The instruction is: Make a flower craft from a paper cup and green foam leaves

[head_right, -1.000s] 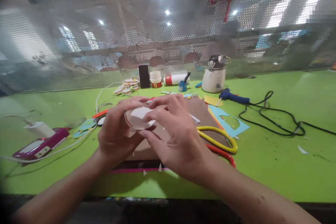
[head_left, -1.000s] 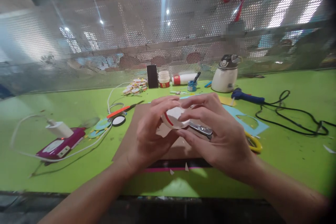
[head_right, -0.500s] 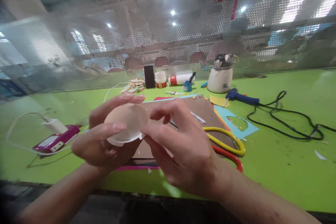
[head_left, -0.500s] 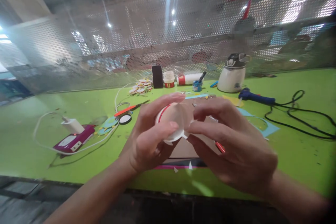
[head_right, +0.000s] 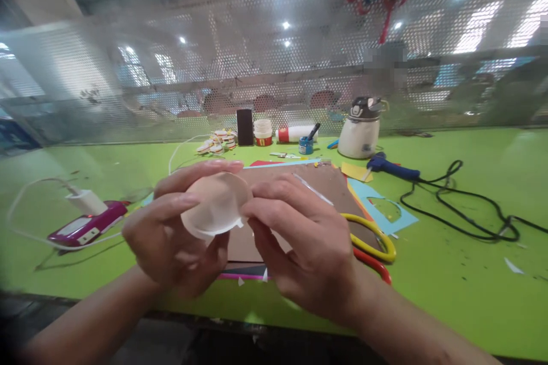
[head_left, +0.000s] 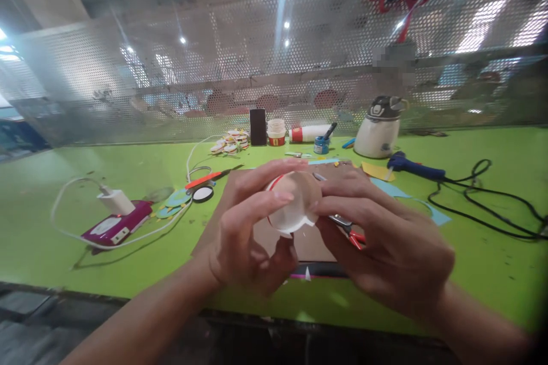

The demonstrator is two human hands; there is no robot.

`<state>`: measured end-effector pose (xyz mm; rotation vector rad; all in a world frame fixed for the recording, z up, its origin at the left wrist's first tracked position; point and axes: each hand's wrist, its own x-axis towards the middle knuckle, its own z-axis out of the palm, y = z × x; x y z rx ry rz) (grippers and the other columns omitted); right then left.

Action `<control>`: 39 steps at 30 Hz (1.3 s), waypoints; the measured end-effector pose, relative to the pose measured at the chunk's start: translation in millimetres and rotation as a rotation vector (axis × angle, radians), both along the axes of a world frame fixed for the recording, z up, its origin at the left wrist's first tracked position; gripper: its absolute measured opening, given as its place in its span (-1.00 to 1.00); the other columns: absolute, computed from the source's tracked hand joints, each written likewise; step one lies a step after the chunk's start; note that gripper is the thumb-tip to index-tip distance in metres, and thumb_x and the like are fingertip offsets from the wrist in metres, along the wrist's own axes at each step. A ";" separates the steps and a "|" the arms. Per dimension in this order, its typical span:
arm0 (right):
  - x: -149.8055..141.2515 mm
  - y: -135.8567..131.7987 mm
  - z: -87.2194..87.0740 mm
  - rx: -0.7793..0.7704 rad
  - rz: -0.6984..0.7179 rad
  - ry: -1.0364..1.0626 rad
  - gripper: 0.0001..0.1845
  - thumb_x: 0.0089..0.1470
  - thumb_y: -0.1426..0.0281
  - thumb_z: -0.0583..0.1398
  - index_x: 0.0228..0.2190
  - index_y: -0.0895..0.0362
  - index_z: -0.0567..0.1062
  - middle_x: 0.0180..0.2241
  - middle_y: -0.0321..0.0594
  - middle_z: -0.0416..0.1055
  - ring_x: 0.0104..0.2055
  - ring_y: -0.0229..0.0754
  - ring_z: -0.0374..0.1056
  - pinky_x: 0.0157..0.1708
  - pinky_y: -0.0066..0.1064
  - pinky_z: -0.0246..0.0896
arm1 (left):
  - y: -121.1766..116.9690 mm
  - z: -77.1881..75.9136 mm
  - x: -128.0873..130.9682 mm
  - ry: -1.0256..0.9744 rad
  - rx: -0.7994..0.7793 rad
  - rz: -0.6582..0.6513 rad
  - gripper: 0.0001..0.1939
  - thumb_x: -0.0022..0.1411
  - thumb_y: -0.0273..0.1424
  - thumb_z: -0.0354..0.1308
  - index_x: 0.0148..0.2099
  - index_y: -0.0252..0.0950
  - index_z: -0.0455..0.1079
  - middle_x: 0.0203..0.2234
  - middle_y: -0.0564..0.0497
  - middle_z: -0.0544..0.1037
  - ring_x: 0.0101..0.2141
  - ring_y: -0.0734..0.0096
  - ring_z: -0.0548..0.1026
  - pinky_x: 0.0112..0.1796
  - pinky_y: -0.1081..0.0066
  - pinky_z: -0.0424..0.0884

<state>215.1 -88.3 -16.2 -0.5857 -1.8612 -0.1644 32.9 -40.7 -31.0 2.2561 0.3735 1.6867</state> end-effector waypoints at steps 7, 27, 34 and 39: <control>1.7 6.2 -3.3 -0.105 0.051 0.076 -0.70 -0.01 0.71 0.18 -0.29 0.11 0.47 -0.30 -0.17 0.45 -0.21 -0.18 0.39 -0.06 -0.18 0.35 | -2.4 1.0 5.8 -0.013 0.224 -0.023 -0.55 0.19 -0.30 0.21 0.13 -0.02 0.27 0.10 -0.10 0.38 0.12 -0.03 0.37 0.03 -0.10 0.34; 4.7 10.9 6.3 -0.724 0.225 0.334 -0.96 0.03 0.46 0.27 -0.39 0.09 0.51 -0.42 -0.32 0.46 -0.43 -0.33 0.38 -0.41 -0.47 0.37 | 11.7 4.0 8.3 -0.185 -0.685 -0.339 -0.70 0.23 -0.36 0.20 0.02 -0.21 0.48 -0.10 -0.09 0.59 -0.13 0.26 0.55 -0.06 0.28 0.46; 6.6 12.9 6.3 -0.784 0.163 0.334 -0.89 0.02 0.33 0.30 -0.40 0.11 0.51 -0.44 -0.30 0.47 -0.45 -0.31 0.38 -0.45 -0.45 0.35 | 13.7 11.9 13.6 -0.274 -0.848 -0.520 -0.78 0.17 -0.41 0.25 -0.10 -0.30 0.51 -0.23 -0.12 0.61 -0.28 0.31 0.58 -0.28 0.36 0.54; 5.8 14.2 5.7 -0.809 0.178 0.373 -0.88 0.00 0.33 0.32 -0.42 0.11 0.52 -0.46 -0.32 0.46 -0.49 -0.34 0.34 -0.47 -0.46 0.34 | 16.5 13.2 12.2 -0.311 -0.960 -0.593 -0.80 0.17 -0.48 0.23 -0.12 -0.36 0.50 -0.26 -0.13 0.60 -0.34 0.40 0.56 -0.34 0.46 0.52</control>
